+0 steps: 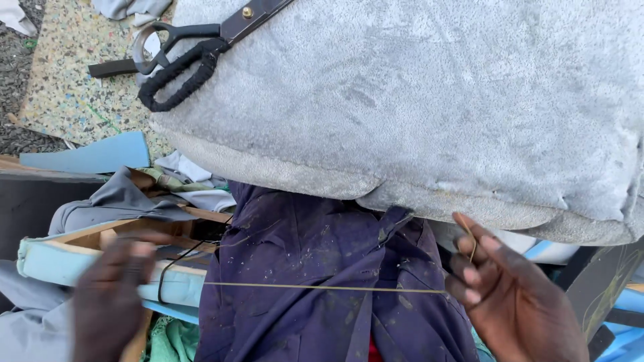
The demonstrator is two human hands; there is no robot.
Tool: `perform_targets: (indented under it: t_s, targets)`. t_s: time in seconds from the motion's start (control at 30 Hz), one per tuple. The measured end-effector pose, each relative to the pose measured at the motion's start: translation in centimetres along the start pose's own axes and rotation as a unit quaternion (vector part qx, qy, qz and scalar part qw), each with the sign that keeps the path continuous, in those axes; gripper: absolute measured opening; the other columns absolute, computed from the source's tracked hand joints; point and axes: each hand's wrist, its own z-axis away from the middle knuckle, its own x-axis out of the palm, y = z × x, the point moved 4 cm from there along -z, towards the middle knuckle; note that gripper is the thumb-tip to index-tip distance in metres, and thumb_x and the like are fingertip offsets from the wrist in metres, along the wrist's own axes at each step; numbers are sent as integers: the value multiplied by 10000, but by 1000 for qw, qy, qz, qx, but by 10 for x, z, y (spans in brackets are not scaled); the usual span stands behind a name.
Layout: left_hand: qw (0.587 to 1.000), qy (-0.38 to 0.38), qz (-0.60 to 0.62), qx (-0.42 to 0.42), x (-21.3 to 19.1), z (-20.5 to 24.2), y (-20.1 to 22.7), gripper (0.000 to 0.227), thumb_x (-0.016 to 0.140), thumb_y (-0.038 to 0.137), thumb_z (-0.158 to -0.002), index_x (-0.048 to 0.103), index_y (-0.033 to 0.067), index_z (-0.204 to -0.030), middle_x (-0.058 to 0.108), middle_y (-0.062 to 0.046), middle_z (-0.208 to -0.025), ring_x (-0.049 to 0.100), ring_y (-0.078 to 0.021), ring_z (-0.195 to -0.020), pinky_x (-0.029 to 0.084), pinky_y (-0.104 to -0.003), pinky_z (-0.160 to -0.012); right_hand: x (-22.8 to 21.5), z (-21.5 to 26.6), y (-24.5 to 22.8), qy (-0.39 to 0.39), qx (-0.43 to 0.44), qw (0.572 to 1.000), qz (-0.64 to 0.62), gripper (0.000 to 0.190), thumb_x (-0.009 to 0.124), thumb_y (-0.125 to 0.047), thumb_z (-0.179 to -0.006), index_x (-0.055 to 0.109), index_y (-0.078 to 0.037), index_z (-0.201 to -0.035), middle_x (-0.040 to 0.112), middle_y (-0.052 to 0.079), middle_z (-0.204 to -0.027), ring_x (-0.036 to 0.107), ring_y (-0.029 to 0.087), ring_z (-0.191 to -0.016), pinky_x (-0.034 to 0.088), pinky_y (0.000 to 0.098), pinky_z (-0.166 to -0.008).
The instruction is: Hand-sewing the seam of a large upholstered cushion using a curved needle and thread
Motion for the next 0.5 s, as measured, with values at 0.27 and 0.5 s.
perform_targets:
  t_s: [0.27, 0.5]
  targets:
    - [992, 108, 31, 52, 11, -27, 9, 247, 598, 175, -1536, 827, 90, -1570, 656, -56, -909, 620, -161, -849, 507, -343, -841, -3, -24, 19, 3, -73, 993, 92, 284, 715, -214, -1293, 821, 49, -1308, 472, -10, -705, 394, 99, -524, 266, 284, -510]
    - [979, -121, 18, 163, 129, -13, 144, 304, 595, 261, -1312, 887, 223, -1388, 703, 73, -800, 630, -108, -687, 511, -355, -711, 50, -40, -17, -82, -426, 791, 432, 515, 614, -530, -1348, 872, -99, -1235, 811, 142, -1550, 796, 335, -1534, 605, 550, -1480]
